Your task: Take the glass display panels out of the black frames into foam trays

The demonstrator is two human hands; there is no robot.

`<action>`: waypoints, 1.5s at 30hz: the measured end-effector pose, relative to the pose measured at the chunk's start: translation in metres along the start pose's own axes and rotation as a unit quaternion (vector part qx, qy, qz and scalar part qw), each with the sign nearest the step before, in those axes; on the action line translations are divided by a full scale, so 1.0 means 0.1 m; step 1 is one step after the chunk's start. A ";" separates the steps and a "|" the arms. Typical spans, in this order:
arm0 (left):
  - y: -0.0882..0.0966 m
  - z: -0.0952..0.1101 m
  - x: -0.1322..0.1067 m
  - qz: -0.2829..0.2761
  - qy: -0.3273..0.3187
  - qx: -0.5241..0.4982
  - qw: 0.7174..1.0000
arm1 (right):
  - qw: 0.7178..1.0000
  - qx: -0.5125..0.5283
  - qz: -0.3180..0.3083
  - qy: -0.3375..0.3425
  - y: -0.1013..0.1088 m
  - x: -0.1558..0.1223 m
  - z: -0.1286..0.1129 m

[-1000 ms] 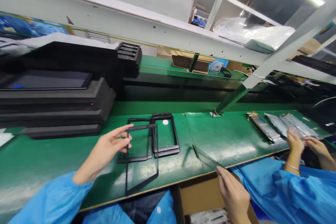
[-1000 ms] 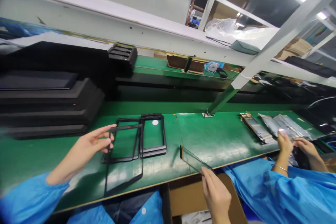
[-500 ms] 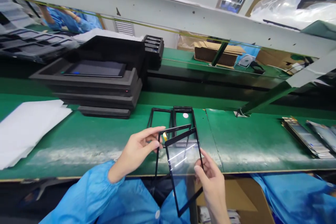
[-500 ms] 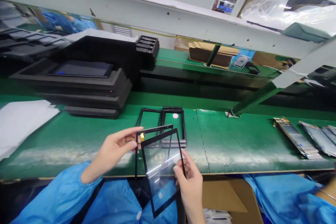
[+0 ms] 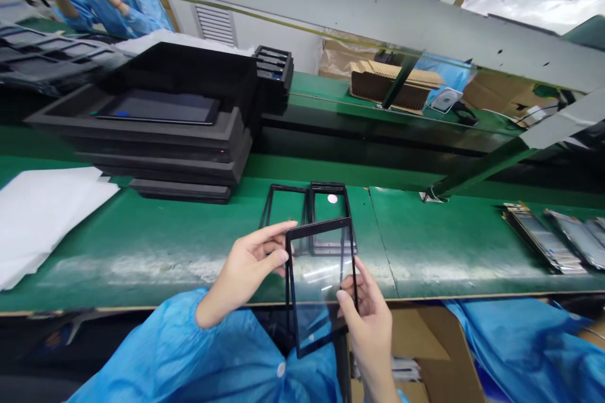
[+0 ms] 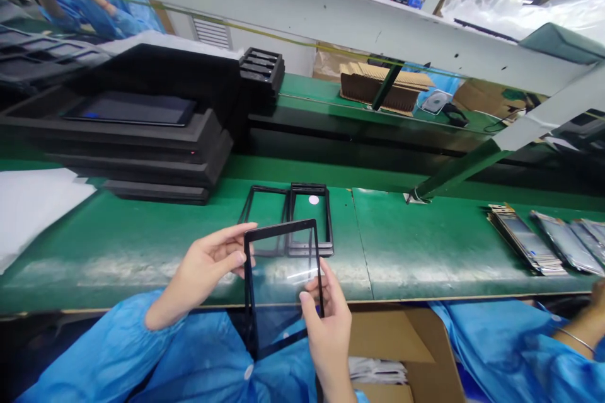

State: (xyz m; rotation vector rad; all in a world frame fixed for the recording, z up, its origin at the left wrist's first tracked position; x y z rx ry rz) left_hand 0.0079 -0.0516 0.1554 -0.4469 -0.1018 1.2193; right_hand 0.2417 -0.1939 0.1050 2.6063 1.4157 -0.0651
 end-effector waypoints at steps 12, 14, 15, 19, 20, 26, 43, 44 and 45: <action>-0.02 -0.15 0.01 -0.003 0.009 -0.057 0.998 | 1.000 -0.005 0.005 -0.020 -0.01 -0.06 -0.01; -0.03 -0.15 0.01 -0.009 0.015 -0.062 0.998 | 1.000 -0.012 0.010 -0.012 0.02 -0.05 -0.02; -0.04 -0.15 0.02 -0.012 0.019 -0.064 0.998 | 1.000 -0.016 0.006 -0.011 0.02 -0.05 -0.03; -0.06 -0.14 0.03 -0.011 0.024 -0.061 0.998 | 0.999 -0.019 -0.007 -0.025 -0.03 -0.04 -0.05; -0.06 -0.14 0.03 -0.008 0.023 -0.060 0.998 | 0.999 -0.020 -0.001 -0.025 -0.03 -0.03 -0.06; -0.04 -0.16 0.02 0.007 0.020 -0.059 0.998 | 0.999 -0.038 0.013 -0.004 -0.04 -0.03 -0.08; -0.15 -0.03 -0.12 -0.019 0.015 0.066 0.997 | 0.995 -0.035 -0.042 0.081 0.01 0.35 -0.59; -0.16 -0.02 -0.14 -0.024 0.012 0.073 0.997 | 0.997 -0.016 -0.060 0.055 -0.01 0.40 -0.59; -0.16 -0.01 -0.16 -0.028 0.009 0.079 0.996 | 0.997 -0.008 -0.067 0.038 -0.02 0.44 -0.59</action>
Point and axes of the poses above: each hand's wrist, its own x-axis towards the middle knuckle, its own y-axis out of the back of the hand, z = x × y, the point moved 10 cm from there along x, towards the middle knuckle, and after that the axes turned 9 degrees about -x, right-handed, at the moved point
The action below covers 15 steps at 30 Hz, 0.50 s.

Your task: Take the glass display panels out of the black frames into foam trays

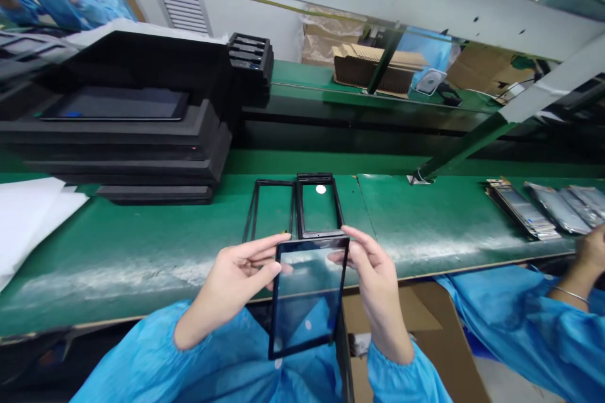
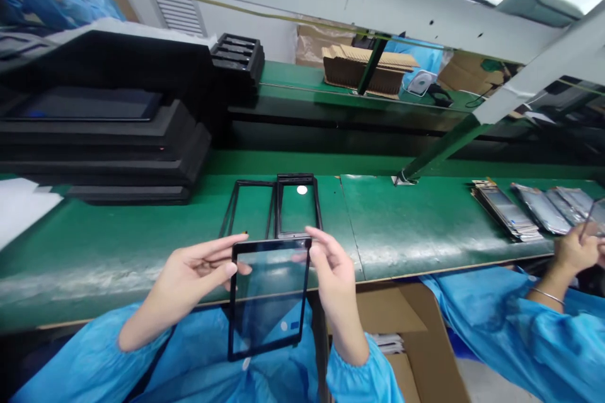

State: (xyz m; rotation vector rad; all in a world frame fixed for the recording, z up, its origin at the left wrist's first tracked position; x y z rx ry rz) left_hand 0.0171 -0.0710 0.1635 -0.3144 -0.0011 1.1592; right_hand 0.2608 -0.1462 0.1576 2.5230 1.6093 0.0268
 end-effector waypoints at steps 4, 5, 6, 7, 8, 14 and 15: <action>0.01 0.00 -0.04 -0.008 0.008 0.021 1.000 | 1.000 0.021 0.012 -0.008 -0.01 0.02 -0.03; 0.02 -0.01 -0.04 -0.008 0.008 0.023 1.000 | 1.000 0.026 0.014 -0.010 -0.02 0.00 -0.03; 0.03 -0.01 -0.03 -0.009 0.006 0.024 1.000 | 0.999 0.029 0.016 -0.012 -0.03 -0.01 -0.03; 0.04 -0.02 -0.03 -0.008 0.003 0.026 1.000 | 0.999 0.029 0.021 -0.013 -0.03 -0.02 -0.03; 0.06 -0.03 -0.03 -0.008 0.000 0.028 1.000 | 0.999 0.028 0.025 -0.013 -0.03 -0.04 -0.03; 0.05 0.02 0.01 -0.031 -0.037 0.144 0.988 | 0.999 0.034 0.041 -0.004 -0.02 -0.07 -0.10; 0.00 0.11 0.01 -0.039 -0.068 0.203 0.976 | 0.999 0.033 0.034 -0.001 -0.06 -0.07 -0.12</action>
Point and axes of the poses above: each hand's wrist, its own x-axis towards the middle knuckle, its own y-axis out of the back of the hand, z = x × y, the point moved 10 cm from there along x, towards the middle knuckle, and after that the axes turned 9 degrees about -x, right-handed, at the moved point
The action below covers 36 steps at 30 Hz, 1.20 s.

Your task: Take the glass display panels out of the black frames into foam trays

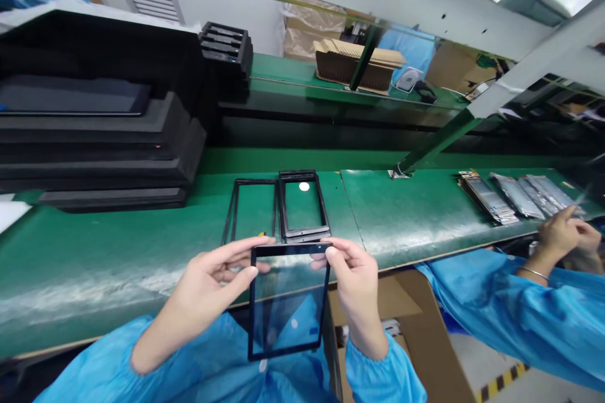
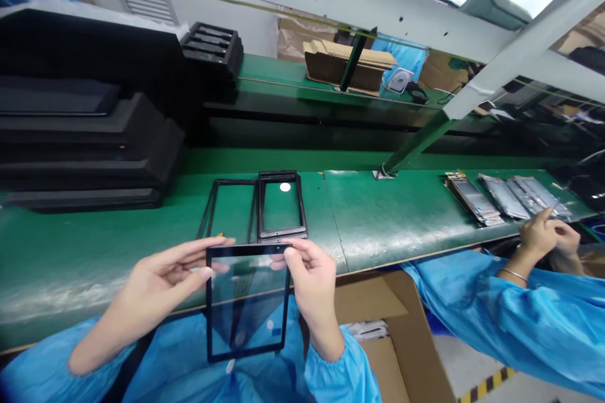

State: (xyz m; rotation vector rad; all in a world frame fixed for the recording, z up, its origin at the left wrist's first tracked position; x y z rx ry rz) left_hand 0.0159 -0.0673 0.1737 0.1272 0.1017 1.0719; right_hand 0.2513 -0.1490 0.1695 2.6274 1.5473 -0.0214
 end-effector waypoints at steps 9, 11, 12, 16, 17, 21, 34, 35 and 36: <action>-0.44 0.29 0.09 -0.195 -0.004 0.096 0.976 | 0.987 -0.010 -0.161 -0.017 -0.27 -0.02 0.07; -0.28 0.17 0.10 -0.128 0.042 -0.003 0.991 | 0.981 -0.057 -0.181 -0.040 -0.10 0.00 0.19; -0.19 0.10 0.09 -0.082 0.062 -0.056 0.993 | 0.980 -0.069 -0.179 -0.053 0.00 0.01 0.26; 0.05 -0.15 0.00 0.042 0.090 -0.170 0.980 | 0.990 -0.010 -0.103 -0.099 0.29 0.02 0.47; 0.06 -0.18 -0.02 0.049 0.086 -0.178 0.979 | 0.991 0.010 -0.079 -0.103 0.31 0.01 0.49; 0.07 -0.23 -0.04 0.072 0.077 -0.193 0.975 | 0.993 0.050 -0.012 -0.102 0.27 0.00 0.48; 0.06 -0.16 -0.14 0.132 0.090 -0.209 0.965 | 0.998 -0.022 0.052 -0.023 0.29 -0.05 0.15; 0.06 -0.17 -0.15 0.133 0.091 -0.212 0.964 | 0.998 -0.023 0.058 -0.020 0.30 -0.05 0.16; 0.05 -0.19 -0.16 0.133 0.091 -0.215 0.963 | 0.998 -0.019 0.064 -0.018 0.31 -0.06 0.17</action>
Point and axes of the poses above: each hand's wrist, its own x-axis towards the middle knuckle, its own y-axis out of the back of the hand, z = x × y, the point moved 10 cm from there along x, towards the middle knuckle, and after that the axes turned 9 degrees about -x, right-handed, at the moved point
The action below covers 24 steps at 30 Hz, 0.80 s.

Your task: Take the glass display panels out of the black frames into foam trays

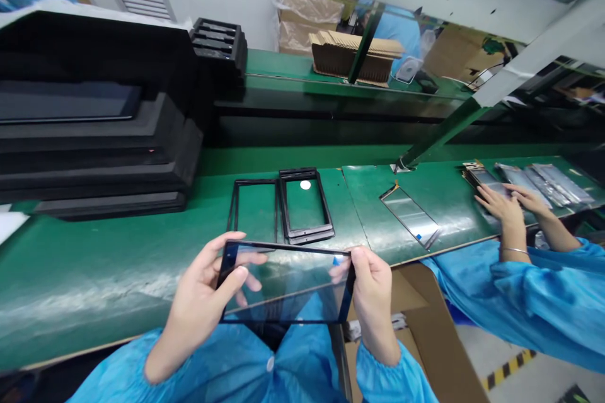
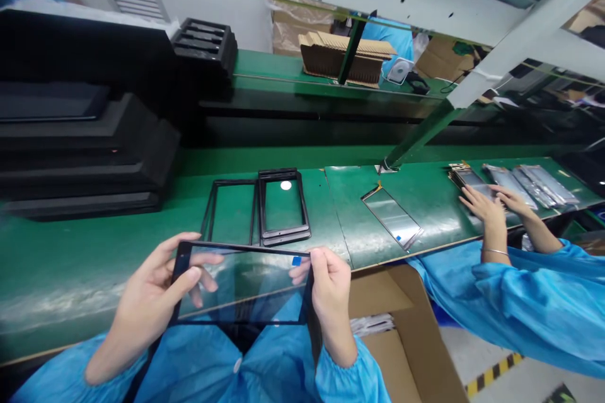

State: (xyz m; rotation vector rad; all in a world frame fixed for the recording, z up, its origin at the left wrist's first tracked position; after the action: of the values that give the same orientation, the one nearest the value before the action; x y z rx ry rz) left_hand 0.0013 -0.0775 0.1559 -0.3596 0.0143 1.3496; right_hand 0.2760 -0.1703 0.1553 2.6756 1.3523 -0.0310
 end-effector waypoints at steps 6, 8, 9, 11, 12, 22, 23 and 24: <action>0.07 0.11 0.08 -0.020 -0.092 0.110 0.990 | 0.999 0.027 -0.041 -0.008 -0.05 -0.06 0.07; -0.03 0.35 0.09 -0.040 -0.201 0.237 0.950 | 0.999 0.000 -0.034 -0.003 -0.03 -0.10 0.07; -0.14 0.45 0.08 -0.065 -0.249 0.300 0.919 | 1.000 -0.011 -0.028 0.001 -0.03 -0.12 0.07; -0.40 0.53 0.08 -0.145 -0.295 0.388 0.861 | 0.999 -0.022 -0.024 0.006 -0.04 -0.17 0.08; -0.51 0.52 0.09 -0.191 -0.295 0.408 0.843 | 0.999 -0.024 -0.024 0.007 -0.06 -0.19 0.09; -0.67 0.46 0.10 -0.257 -0.251 0.381 0.852 | 0.999 -0.018 -0.039 0.005 -0.11 -0.21 0.08; -0.69 0.44 0.08 -0.264 -0.240 0.376 0.855 | 0.998 -0.020 -0.056 0.007 -0.16 -0.20 0.06; -0.72 0.41 0.06 -0.280 -0.222 0.367 0.859 | 0.996 -0.022 -0.082 0.012 -0.23 -0.20 0.03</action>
State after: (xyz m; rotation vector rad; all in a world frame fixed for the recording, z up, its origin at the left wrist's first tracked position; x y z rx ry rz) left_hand 0.0635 -0.0735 0.2113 0.5711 0.0354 0.7340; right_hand 0.2461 -0.1733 0.1513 2.5311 1.5582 0.0123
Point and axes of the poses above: each hand's wrist, its own x-axis towards the middle knuckle, its own y-axis out of the back of the hand, z = x × y, the point moved 10 cm from there along x, towards the middle knuckle, and after that the axes turned 9 degrees about -x, right-handed, at the moved point
